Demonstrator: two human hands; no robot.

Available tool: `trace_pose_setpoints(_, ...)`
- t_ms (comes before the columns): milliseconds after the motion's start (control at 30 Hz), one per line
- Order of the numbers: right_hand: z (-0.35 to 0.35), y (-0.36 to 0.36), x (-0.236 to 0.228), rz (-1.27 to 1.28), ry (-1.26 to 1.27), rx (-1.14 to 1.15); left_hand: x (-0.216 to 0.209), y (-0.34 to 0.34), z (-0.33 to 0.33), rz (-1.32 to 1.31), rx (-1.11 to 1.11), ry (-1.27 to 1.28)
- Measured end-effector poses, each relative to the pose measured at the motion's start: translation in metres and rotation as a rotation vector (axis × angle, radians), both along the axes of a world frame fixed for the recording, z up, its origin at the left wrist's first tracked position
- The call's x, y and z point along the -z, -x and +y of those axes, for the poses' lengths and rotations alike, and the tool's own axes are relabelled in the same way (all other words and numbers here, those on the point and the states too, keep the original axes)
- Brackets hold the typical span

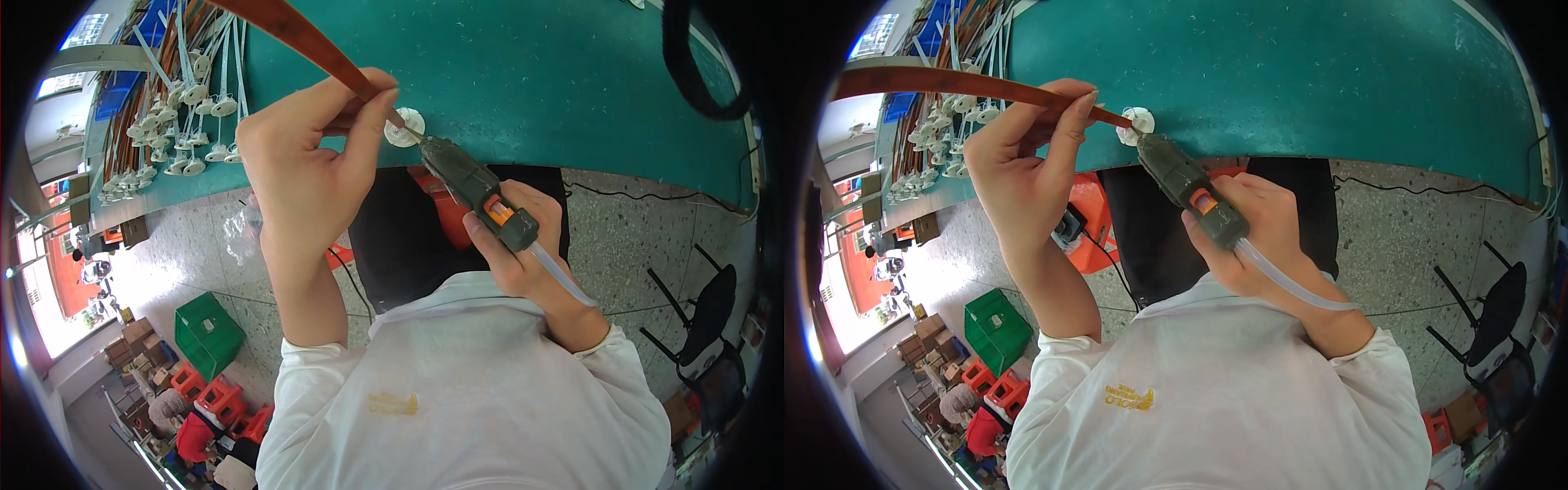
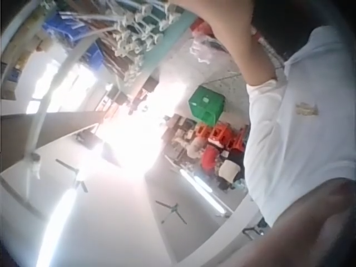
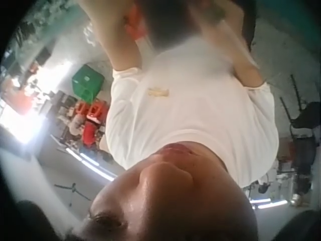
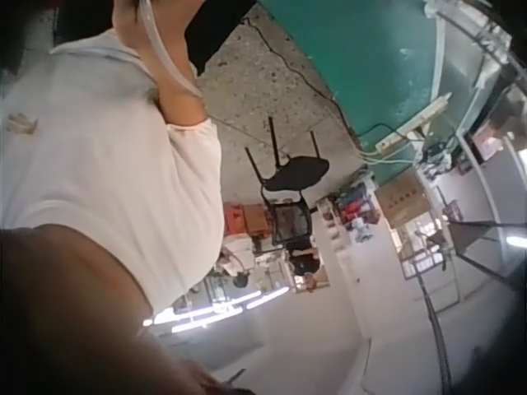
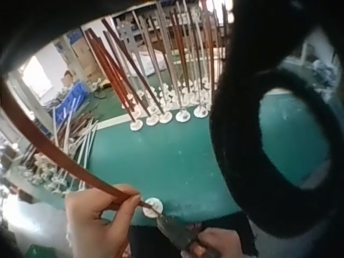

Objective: Assembling electronic light fixture components by gluing LED strips onto plastic bases and attaching protective tubing.

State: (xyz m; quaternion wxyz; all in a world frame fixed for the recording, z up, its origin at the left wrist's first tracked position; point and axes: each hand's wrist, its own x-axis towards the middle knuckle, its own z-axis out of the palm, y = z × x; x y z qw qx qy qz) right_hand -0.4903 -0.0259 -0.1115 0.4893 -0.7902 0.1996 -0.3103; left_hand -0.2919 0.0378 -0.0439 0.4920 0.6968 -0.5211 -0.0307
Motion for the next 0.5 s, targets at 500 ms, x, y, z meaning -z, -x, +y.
trace_pose_setpoints(500,0.0025,0.0009,-0.0016,-0.006,0.027,0.016,0.0004,0.0018,0.0021,-0.018,-0.021,-0.006)
